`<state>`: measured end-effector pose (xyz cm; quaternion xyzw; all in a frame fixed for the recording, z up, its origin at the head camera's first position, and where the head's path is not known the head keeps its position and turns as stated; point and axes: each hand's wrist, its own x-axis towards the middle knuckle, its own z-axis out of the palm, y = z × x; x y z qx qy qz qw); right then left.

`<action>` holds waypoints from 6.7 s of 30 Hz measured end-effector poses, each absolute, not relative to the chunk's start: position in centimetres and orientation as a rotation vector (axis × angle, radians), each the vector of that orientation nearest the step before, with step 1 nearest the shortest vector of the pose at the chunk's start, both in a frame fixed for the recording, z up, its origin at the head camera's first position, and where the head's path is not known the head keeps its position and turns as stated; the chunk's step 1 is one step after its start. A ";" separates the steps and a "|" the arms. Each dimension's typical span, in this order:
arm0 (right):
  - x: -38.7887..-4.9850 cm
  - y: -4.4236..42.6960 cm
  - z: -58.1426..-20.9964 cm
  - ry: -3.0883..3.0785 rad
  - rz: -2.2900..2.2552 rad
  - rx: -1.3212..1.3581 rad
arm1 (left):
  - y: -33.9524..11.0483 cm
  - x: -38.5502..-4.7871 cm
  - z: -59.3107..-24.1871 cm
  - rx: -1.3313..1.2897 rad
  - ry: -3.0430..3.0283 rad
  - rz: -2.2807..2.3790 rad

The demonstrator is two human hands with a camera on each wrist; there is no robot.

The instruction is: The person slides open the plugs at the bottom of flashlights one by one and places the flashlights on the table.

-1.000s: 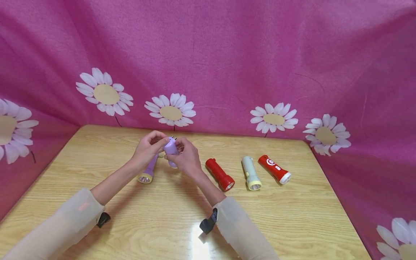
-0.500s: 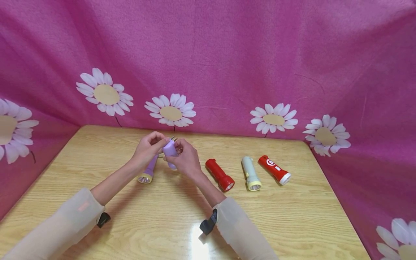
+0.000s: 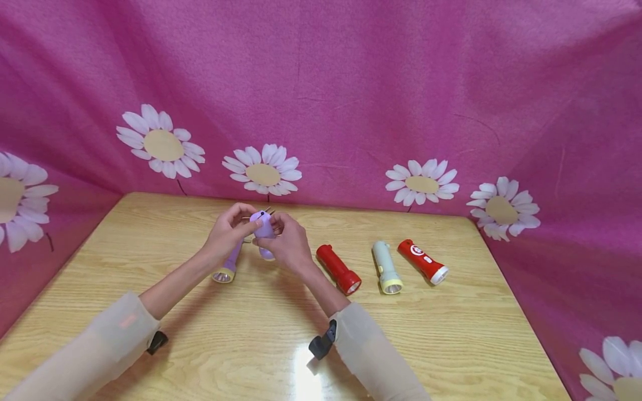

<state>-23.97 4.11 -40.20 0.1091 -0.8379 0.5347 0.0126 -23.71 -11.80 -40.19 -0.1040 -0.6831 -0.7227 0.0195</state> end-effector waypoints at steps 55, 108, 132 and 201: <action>-24.6 5.8 -40.8 -2.663 1.877 0.429 | -11.3 -24.2 -40.6 -0.160 -2.137 -2.415; -25.2 5.5 -42.7 -2.591 2.333 -0.058 | -10.2 -25.1 -41.3 0.291 -2.589 -2.314; -25.6 5.3 -44.2 -2.657 2.273 -0.084 | -9.7 -25.5 -41.5 0.337 -2.767 -2.136; -26.2 5.1 -44.9 -2.830 2.056 -0.158 | -9.5 -25.9 -42.6 0.250 -2.982 -1.748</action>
